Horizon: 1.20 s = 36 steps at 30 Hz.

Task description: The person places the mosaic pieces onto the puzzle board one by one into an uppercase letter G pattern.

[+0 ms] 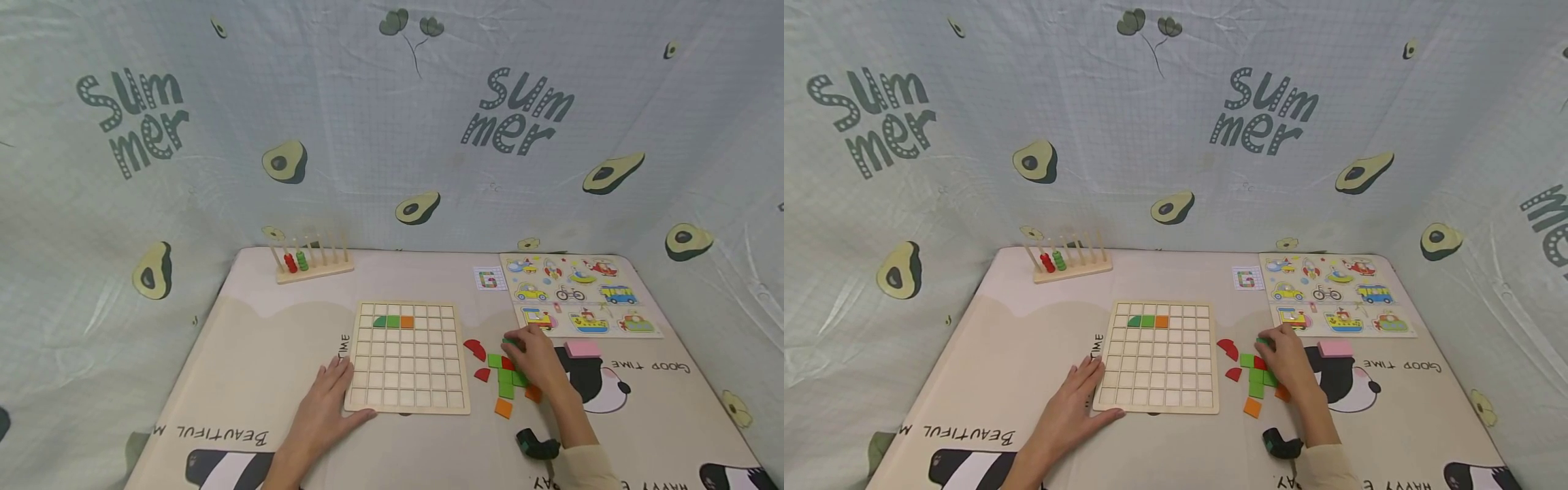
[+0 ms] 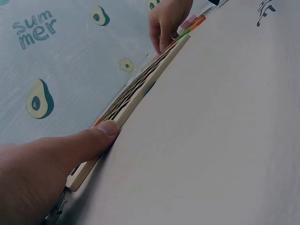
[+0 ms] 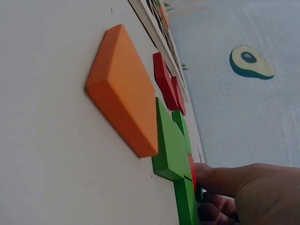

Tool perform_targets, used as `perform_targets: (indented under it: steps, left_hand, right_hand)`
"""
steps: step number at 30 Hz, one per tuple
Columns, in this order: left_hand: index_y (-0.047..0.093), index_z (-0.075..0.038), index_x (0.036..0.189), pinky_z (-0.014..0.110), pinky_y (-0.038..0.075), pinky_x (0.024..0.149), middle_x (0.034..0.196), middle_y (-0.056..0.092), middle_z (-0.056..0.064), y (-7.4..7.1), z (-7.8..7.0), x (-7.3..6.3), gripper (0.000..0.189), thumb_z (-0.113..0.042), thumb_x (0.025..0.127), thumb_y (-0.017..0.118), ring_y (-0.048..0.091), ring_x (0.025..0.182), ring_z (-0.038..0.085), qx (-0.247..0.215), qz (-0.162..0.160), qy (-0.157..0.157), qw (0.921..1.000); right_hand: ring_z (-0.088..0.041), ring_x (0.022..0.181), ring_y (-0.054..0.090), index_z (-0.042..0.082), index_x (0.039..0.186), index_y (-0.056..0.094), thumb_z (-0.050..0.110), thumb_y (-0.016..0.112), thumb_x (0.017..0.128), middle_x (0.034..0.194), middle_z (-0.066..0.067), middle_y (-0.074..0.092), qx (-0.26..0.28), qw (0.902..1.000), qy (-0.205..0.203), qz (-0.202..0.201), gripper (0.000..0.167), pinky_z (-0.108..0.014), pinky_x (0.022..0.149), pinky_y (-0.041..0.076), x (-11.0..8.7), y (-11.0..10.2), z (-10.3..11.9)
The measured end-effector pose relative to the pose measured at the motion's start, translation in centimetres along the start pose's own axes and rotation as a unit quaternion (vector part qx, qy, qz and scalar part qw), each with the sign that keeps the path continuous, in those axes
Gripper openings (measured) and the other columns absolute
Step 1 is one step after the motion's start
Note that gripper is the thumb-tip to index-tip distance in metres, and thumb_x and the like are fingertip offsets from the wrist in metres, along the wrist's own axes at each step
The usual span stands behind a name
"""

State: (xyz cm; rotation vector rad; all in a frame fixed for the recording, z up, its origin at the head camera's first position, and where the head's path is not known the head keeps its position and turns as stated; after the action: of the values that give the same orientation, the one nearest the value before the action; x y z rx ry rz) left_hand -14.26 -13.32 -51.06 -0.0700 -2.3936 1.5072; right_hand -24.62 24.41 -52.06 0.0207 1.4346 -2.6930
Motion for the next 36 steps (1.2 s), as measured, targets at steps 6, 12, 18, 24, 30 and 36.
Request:
perform_targets:
  steps: [6,12,18,24,30,36]
  left_hand:
    - [0.056,0.004,0.138,0.046,0.033,0.124,0.15,0.052,0.018,0.0,0.0,0.0,0.091,-0.056,0.075,0.08,0.045,0.143,0.035,-0.004,0.0,-0.002,1.0]
    - [0.056,0.004,0.139,0.046,0.033,0.124,0.15,0.052,0.017,0.0,0.0,0.0,0.091,-0.056,0.075,0.08,0.045,0.143,0.035,-0.005,0.001,-0.001,1.0]
    - [0.056,0.004,0.138,0.046,0.033,0.123,0.149,0.052,0.018,-0.2,0.0,0.0,0.091,-0.056,0.074,0.08,0.046,0.143,0.035,-0.002,-0.002,0.002,1.0]
    - [0.056,0.004,0.138,0.046,0.033,0.123,0.149,0.052,0.018,-0.2,0.0,0.0,0.091,-0.056,0.074,0.08,0.046,0.142,0.035,-0.004,-0.002,0.0,1.0]
    - [0.056,0.004,0.138,0.045,0.033,0.123,0.15,0.052,0.017,-0.1,0.0,-0.1,0.091,-0.056,0.074,0.08,0.046,0.143,0.035,-0.001,-0.002,0.0,1.0]
    - [0.056,0.004,0.138,0.045,0.033,0.123,0.15,0.052,0.017,0.0,0.0,0.0,0.091,-0.056,0.074,0.08,0.045,0.143,0.035,-0.001,-0.003,-0.001,1.0]
  right_hand:
    - [-0.024,0.096,0.053,0.004,0.12,0.069,0.02,0.064,0.097,0.111,-0.013,0.058,0.001,1.0,0.003,0.003,0.028,-0.037,0.085,0.055,0.0,-0.1,0.1]
    - [-0.029,0.102,0.052,-0.002,0.123,0.064,0.019,0.057,0.1,0.117,-0.019,0.058,-0.003,0.9999,0.006,-0.008,0.032,-0.05,0.096,0.056,0.2,-0.3,0.1]
    - [-0.032,0.106,0.053,-0.005,0.127,0.059,0.018,0.053,0.101,0.121,-0.022,0.055,0.005,0.9996,0.016,-0.021,0.035,-0.055,0.103,0.054,0.3,-0.4,-0.1]
    - [-0.03,0.102,0.053,-0.004,0.127,0.056,0.017,0.05,0.104,0.117,-0.02,0.055,0.019,0.9988,0.009,-0.044,0.032,-0.05,0.097,0.056,0.2,-0.7,-0.2]
    - [-0.026,0.097,0.053,0.001,0.128,0.055,0.021,0.051,0.105,0.113,-0.015,0.058,0.023,0.9973,-0.005,-0.069,0.031,-0.041,0.089,0.056,0.5,-1.0,0.5]
    - [-0.027,0.1,0.053,0.0,0.131,0.055,0.019,0.05,0.105,0.117,-0.016,0.059,0.038,0.9963,-0.022,-0.073,0.032,-0.044,0.094,0.056,0.9,-1.0,1.7]
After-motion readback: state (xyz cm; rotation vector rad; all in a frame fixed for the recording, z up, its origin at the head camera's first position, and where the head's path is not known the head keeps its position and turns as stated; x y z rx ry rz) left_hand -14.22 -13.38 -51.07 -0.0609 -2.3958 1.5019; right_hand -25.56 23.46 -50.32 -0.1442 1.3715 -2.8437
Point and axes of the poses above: each hand's wrist, its own x-axis towards the middle knuckle, its own y-axis out of the palm, z = x × y, the point moved 10 cm from there along x, towards the middle knuckle
